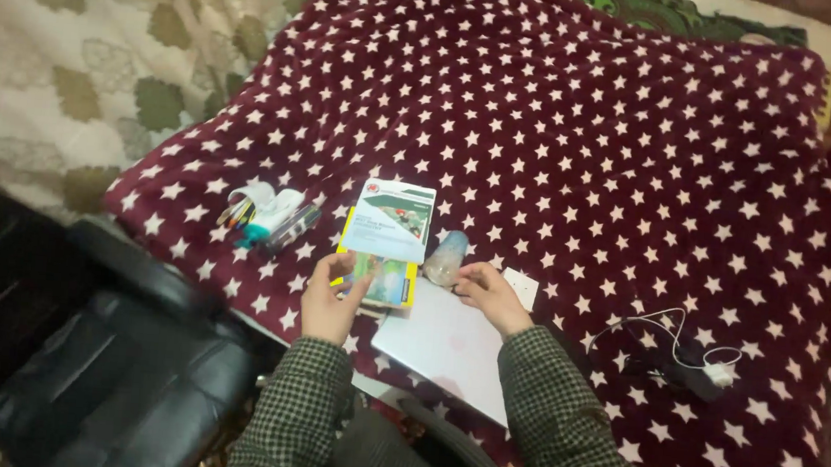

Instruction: The person is organizing a workspace by moving items including a laptop, several books, an alarm clock, a small plant, and a computer mouse between a desk and a nearby bed.

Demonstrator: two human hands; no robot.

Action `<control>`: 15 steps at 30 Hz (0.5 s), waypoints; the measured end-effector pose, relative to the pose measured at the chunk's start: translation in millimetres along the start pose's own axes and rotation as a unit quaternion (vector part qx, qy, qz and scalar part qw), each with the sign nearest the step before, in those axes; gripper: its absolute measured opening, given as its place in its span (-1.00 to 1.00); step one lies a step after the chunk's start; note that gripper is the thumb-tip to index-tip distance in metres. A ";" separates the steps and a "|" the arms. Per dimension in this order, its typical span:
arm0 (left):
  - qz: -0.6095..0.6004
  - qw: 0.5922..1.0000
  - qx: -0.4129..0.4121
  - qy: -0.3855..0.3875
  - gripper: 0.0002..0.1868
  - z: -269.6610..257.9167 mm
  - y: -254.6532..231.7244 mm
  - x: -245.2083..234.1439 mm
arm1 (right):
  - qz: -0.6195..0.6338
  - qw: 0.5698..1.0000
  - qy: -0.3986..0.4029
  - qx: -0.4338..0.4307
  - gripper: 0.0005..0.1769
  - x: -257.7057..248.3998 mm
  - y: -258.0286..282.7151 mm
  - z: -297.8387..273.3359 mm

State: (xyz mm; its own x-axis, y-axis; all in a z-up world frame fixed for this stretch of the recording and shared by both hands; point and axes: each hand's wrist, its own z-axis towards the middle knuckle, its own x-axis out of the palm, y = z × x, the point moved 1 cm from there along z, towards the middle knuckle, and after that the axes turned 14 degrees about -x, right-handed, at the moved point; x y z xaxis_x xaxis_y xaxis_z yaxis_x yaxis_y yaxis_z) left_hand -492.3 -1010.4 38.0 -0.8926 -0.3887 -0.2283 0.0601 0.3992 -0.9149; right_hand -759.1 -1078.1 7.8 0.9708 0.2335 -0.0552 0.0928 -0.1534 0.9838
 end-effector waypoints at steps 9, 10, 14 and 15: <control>-0.036 0.996 -0.028 -0.076 -0.37 -115.2 27.6 -49.5 | -0.016 0.991 0.134 -0.017 -0.62 27.6 -29.6 -44.5; -0.032 0.995 -0.036 -0.084 -0.35 -126.6 29.8 -57.6 | -0.023 0.988 0.153 -0.020 -0.62 34.5 -27.3 -49.8; -0.028 0.991 -0.059 -0.117 -0.33 -157.4 42.8 -91.2 | -0.027 0.977 0.212 -0.025 -0.60 70.7 -29.6 -63.1; -0.033 0.989 -0.060 -0.130 -0.33 -158.6 52.8 -97.4 | -0.029 0.974 0.225 -0.028 -0.60 79.9 -36.6 -61.5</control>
State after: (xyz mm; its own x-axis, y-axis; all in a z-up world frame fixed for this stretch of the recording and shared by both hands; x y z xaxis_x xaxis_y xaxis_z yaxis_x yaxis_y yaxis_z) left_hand -473.1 -819.8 64.8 -0.7473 -0.6110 -0.2612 -0.0616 0.4551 -0.8883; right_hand -698.5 -994.8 -22.1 0.7680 0.6391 -0.0419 0.1196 -0.0789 0.9897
